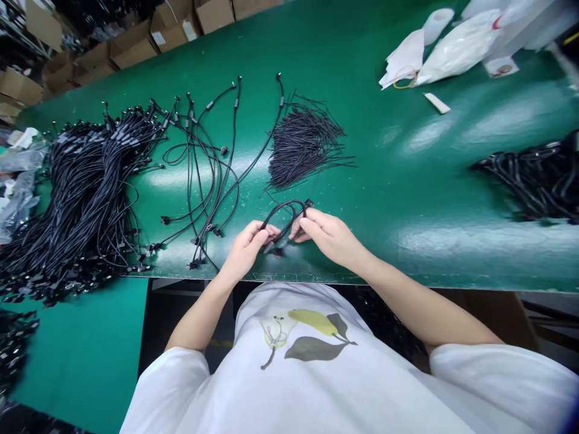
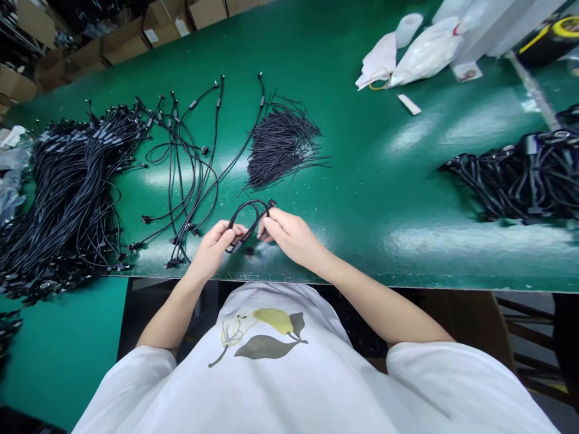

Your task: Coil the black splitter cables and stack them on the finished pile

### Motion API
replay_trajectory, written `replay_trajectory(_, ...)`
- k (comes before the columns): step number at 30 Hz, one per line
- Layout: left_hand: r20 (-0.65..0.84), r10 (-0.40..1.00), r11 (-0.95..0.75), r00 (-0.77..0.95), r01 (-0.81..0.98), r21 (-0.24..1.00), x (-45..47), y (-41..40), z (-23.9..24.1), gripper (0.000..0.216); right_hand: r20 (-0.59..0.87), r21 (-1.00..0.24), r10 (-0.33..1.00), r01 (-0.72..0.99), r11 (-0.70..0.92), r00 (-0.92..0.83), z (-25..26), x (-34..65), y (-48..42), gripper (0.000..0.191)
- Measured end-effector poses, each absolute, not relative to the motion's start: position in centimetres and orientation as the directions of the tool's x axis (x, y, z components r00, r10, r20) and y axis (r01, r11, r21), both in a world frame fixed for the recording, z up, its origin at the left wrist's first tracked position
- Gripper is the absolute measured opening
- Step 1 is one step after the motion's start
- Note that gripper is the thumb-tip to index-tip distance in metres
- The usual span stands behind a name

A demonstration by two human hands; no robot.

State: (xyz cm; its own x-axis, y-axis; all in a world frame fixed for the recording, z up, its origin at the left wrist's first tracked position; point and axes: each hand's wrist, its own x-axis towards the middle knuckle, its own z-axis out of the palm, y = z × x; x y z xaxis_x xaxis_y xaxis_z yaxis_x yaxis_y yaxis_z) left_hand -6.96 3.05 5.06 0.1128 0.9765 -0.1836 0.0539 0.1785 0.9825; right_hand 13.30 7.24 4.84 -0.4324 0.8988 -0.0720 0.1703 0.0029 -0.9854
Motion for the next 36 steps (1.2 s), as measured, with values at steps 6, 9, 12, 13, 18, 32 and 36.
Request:
replay_trajectory(6, -0.045, 0.995, -0.008, 0.092, 0.510, 0.860, -10.1, 3.9, 5.9, 0.030, -0.170, -0.984, 0.848, 0.040, -0.174, -0.501, 6.8, 16.6, 6.8, 0.031)
replay_trajectory(9, 0.192, 0.976, -0.211, 0.099, 0.618, 0.757, -9.5, 3.1, 6.8, 0.035, -0.071, -0.982, 0.803, -0.102, -0.161, -0.591, 8.5, 16.2, 5.2, 0.027)
replay_trajectory(12, 0.185, 0.957, -0.273, 0.223, 0.481, 0.833, -7.0, 0.6, 7.6, 0.040, 0.028, -0.991, 0.801, -0.122, -0.056, -0.598, 9.9, 14.5, 3.7, 0.020)
replay_trajectory(13, 0.132, 0.938, -0.263, 0.321, 0.408, 0.874, -6.1, -0.3, 7.6, 0.043, 0.082, -0.995, 0.808, -0.089, 0.037, -0.583, 10.1, 14.0, 3.4, 0.019)
replay_trajectory(18, -0.147, 0.871, 0.081, 0.468, 0.159, 0.984, -4.6, -2.6, 7.7, 0.036, 0.489, -0.669, 0.693, 0.282, 0.687, -0.529, 9.5, 12.9, 3.3, 0.025)
replay_trajectory(32, 0.007, 0.755, 0.307, 0.656, -0.362, 0.880, -9.0, 0.0, 13.8, 0.032, 0.378, -0.806, 0.727, 0.182, 0.563, -0.574, 9.0, 15.0, 2.8, 0.027)
replay_trajectory(36, 0.246, 0.949, -0.064, 0.199, -0.642, 0.764, -13.1, 1.1, 17.4, 0.027, 0.127, -0.827, 0.863, 0.429, 0.365, -0.489, 7.7, 18.7, 5.8, 0.028)
